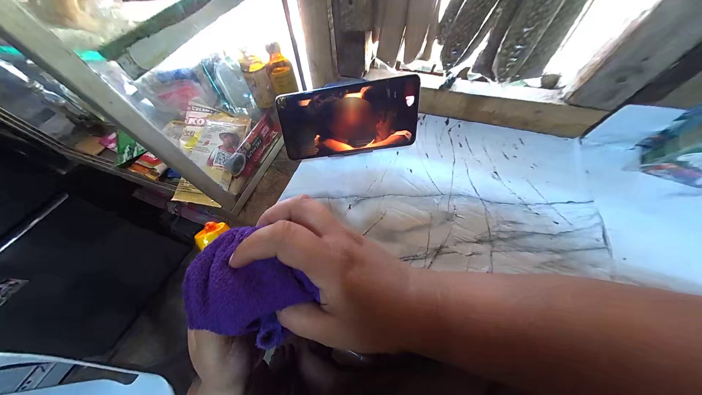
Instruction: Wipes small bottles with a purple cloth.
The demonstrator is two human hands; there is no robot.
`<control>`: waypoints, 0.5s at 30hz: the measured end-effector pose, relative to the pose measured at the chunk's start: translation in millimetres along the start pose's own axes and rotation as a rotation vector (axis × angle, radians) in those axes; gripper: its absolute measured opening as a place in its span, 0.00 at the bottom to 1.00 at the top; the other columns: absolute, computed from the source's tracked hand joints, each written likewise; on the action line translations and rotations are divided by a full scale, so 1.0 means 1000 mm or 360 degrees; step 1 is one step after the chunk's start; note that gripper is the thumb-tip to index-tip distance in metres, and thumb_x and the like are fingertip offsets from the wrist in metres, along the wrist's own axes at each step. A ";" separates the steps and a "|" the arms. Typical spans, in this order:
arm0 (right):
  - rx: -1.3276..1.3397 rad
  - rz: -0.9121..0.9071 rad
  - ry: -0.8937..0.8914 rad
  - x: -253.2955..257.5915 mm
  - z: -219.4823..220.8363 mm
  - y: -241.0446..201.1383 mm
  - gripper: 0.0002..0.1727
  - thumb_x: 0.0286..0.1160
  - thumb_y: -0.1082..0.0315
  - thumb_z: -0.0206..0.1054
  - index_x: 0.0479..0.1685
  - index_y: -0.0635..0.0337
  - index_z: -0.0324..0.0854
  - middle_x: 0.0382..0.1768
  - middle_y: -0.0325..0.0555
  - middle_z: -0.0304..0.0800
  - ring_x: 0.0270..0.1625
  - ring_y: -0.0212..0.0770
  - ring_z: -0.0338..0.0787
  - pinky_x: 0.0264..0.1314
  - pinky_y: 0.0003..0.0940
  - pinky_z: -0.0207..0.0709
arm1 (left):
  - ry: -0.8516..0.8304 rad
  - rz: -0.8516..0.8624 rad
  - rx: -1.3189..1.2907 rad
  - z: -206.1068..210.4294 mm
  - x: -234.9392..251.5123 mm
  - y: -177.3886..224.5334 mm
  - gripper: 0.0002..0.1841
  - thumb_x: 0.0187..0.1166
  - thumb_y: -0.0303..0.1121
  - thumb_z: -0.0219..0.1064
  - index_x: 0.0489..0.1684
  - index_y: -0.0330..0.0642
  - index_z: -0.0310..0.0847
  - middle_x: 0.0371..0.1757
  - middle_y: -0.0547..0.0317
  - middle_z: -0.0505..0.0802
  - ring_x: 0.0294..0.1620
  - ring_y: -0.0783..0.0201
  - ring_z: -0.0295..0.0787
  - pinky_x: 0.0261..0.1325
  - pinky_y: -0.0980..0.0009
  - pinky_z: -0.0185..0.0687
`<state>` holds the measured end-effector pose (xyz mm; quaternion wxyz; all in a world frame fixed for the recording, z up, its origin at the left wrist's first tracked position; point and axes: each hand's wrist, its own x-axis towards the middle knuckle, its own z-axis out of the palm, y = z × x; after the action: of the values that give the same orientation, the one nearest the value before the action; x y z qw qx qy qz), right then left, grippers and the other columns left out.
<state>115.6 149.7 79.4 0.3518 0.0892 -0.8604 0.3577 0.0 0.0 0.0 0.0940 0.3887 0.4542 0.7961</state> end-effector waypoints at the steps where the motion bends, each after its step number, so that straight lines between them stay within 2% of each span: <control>1: 0.0013 -0.0017 -0.0008 -0.001 0.001 0.001 0.25 0.58 0.72 0.78 0.61 0.53 0.87 0.58 0.48 0.83 0.63 0.41 0.84 0.55 0.32 0.86 | 0.0053 -0.0025 -0.0042 0.001 0.001 0.001 0.12 0.85 0.48 0.59 0.48 0.61 0.90 0.47 0.75 0.96 0.51 0.78 0.91 0.58 0.77 0.86; 4: 0.0058 -0.0081 -0.0091 -0.002 0.004 0.003 0.23 0.57 0.74 0.78 0.58 0.54 0.89 0.56 0.50 0.86 0.61 0.43 0.86 0.56 0.35 0.85 | 0.0133 -0.0105 -0.0141 0.005 0.008 0.007 0.26 0.94 0.48 0.38 0.55 0.51 0.87 0.51 0.68 0.96 0.55 0.74 0.92 0.61 0.74 0.87; 7: 0.0036 -0.0114 -0.0264 -0.004 0.006 0.003 0.22 0.61 0.73 0.76 0.59 0.52 0.88 0.57 0.52 0.87 0.61 0.47 0.87 0.57 0.40 0.84 | 0.0148 -0.0136 -0.0190 0.003 0.016 0.011 0.32 0.94 0.49 0.25 0.67 0.42 0.76 0.53 0.63 0.94 0.56 0.70 0.91 0.61 0.74 0.86; 9: 0.0007 -0.0136 -0.0368 -0.005 0.006 0.002 0.22 0.62 0.74 0.75 0.60 0.51 0.88 0.58 0.55 0.87 0.62 0.51 0.86 0.60 0.44 0.83 | 0.0146 -0.0122 -0.0231 0.003 0.022 0.012 0.31 0.94 0.48 0.24 0.70 0.40 0.72 0.51 0.62 0.94 0.52 0.69 0.92 0.58 0.75 0.87; 11: -0.0025 -0.0140 -0.0430 -0.005 0.005 0.002 0.22 0.62 0.73 0.76 0.60 0.50 0.89 0.59 0.56 0.87 0.63 0.54 0.86 0.60 0.46 0.83 | 0.0122 -0.0125 -0.0371 0.005 0.025 0.012 0.29 0.95 0.49 0.32 0.70 0.41 0.75 0.49 0.61 0.95 0.48 0.69 0.94 0.54 0.76 0.89; 12: -0.0033 -0.0139 -0.0450 -0.005 0.005 0.002 0.22 0.62 0.73 0.76 0.60 0.50 0.89 0.59 0.56 0.87 0.63 0.55 0.86 0.59 0.47 0.83 | 0.0104 -0.0135 -0.0429 0.006 0.026 0.013 0.29 0.95 0.49 0.32 0.71 0.42 0.75 0.49 0.61 0.95 0.47 0.69 0.94 0.53 0.76 0.89; 14: -0.0037 -0.0131 -0.0466 -0.005 0.004 0.002 0.23 0.62 0.73 0.76 0.61 0.49 0.89 0.59 0.55 0.86 0.62 0.54 0.86 0.58 0.47 0.83 | 0.0083 -0.0145 -0.0508 0.006 0.028 0.012 0.32 0.94 0.49 0.25 0.71 0.39 0.71 0.47 0.58 0.95 0.44 0.67 0.95 0.50 0.74 0.91; 15: -0.0027 -0.0135 -0.0438 -0.005 0.004 0.002 0.24 0.61 0.73 0.76 0.61 0.50 0.89 0.59 0.56 0.87 0.62 0.54 0.86 0.57 0.47 0.83 | 0.0077 -0.0142 -0.0533 0.006 0.029 0.013 0.33 0.94 0.52 0.27 0.70 0.38 0.72 0.46 0.56 0.95 0.43 0.66 0.95 0.49 0.73 0.91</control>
<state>116.3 147.6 73.1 0.2459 0.1706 -0.8991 0.3195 -12.6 11.1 27.2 0.1817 0.3276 0.3343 0.8648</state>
